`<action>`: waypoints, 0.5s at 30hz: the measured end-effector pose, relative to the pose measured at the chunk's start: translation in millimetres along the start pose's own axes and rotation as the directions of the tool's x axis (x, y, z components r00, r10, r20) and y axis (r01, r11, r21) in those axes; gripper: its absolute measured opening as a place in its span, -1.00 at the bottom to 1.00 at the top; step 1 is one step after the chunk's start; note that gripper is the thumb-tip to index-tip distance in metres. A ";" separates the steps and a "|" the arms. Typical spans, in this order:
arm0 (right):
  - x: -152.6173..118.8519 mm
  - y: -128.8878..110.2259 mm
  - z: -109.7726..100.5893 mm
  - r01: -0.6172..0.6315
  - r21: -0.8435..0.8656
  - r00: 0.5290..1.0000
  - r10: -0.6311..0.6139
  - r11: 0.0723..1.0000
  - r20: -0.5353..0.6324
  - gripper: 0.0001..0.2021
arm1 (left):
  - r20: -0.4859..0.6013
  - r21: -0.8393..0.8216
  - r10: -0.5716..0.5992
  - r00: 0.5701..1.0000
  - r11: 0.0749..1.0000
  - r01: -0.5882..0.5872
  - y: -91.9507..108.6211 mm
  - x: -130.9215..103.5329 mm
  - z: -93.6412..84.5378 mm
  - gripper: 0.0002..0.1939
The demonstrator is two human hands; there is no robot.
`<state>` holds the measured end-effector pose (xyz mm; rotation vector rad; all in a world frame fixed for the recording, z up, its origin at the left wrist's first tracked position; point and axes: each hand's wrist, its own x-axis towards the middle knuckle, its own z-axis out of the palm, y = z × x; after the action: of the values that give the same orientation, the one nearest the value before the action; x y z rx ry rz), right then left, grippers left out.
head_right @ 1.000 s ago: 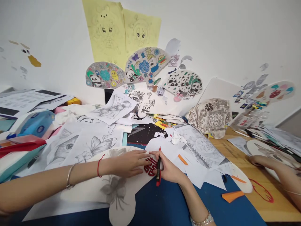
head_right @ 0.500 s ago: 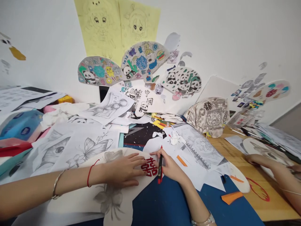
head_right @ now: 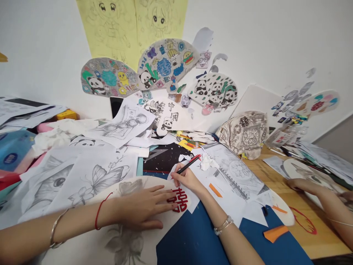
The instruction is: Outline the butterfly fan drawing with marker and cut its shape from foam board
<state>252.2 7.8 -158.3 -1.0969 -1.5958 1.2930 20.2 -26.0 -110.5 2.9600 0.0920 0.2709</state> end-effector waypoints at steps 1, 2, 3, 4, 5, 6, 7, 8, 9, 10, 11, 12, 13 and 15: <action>-0.1 3.1 2.9 -0.005 0.009 1.000 0.005 1.000 -0.017 -0.65 | -0.001 -0.013 -0.001 1.000 1.000 0.001 2.8 -0.2 -0.2 -0.47; -0.9 5.5 5.4 -0.005 -0.006 0.999 0.005 1.000 -0.041 -0.65 | 0.001 -0.025 0.000 1.000 1.000 0.000 5.5 -0.2 0.7 -0.43; -2.1 7.2 7.3 -0.002 -0.039 0.998 -0.001 0.999 -0.066 -0.64 | 0.006 -0.033 -0.001 1.000 0.999 0.001 7.9 -0.2 2.5 -0.40; -3.4 7.9 8.6 0.007 -0.080 0.996 -0.014 0.997 -0.085 -0.63 | 0.012 -0.034 -0.006 1.000 0.999 0.006 9.7 -0.1 5.1 -0.38; -4.6 7.6 9.5 0.019 -0.119 0.995 -0.030 0.993 -0.094 -0.63 | 0.019 -0.026 -0.011 1.000 1.000 0.012 10.9 0.0 8.2 -0.36; -5.6 6.5 9.9 0.029 -0.149 0.995 -0.044 0.988 -0.094 -0.64 | 0.026 -0.012 -0.017 1.000 1.000 0.017 11.6 0.0 11.0 -0.36; -6.5 4.7 10.0 0.034 -0.160 0.995 -0.048 0.986 -0.083 -0.65 | 0.035 0.007 -0.023 0.999 1.000 0.022 11.7 -0.1 13.1 -0.36; -7.5 2.3 9.6 0.032 -0.157 0.997 -0.043 0.987 -0.069 -0.68 | 0.045 0.027 -0.029 0.999 0.999 0.028 11.4 -0.6 13.9 -0.37; -8.7 -0.3 8.9 0.025 -0.144 0.998 -0.033 0.989 -0.058 -0.69 | 0.055 0.046 -0.034 0.998 0.998 0.032 11.1 -1.4 13.3 -0.39; -10.2 -3.0 7.9 0.015 -0.131 0.998 -0.022 0.991 -0.051 -0.70 | 0.062 0.064 -0.040 0.997 0.997 0.036 10.7 -2.6 11.2 -0.41; -12.1 -5.6 6.5 0.005 -0.121 0.999 -0.011 0.993 -0.052 -0.70 | 0.066 0.080 -0.051 0.997 0.996 0.045 10.4 -4.2 7.8 -0.43; -14.4 -8.0 4.9 -0.002 -0.115 0.998 -0.004 0.993 -0.057 -0.71 | 0.066 0.096 -0.068 0.995 0.993 0.061 10.2 -6.2 3.7 -0.45; -16.9 -10.1 3.3 -0.004 -0.121 0.998 -0.004 0.993 -0.068 -0.71 | 0.065 0.112 -0.084 0.994 0.991 0.076 9.9 -8.6 -0.7 -0.48; -21.9 -12.8 0.7 -0.001 -0.173 0.995 -0.016 0.985 -0.095 -0.70 | 0.039 0.154 -0.141 0.989 0.979 0.134 8.0 -14.0 -8.6 -0.53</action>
<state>256.7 -14.5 -147.0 -1.2389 -1.6618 1.0950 5.3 -33.5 -103.2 3.0889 0.3239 0.1795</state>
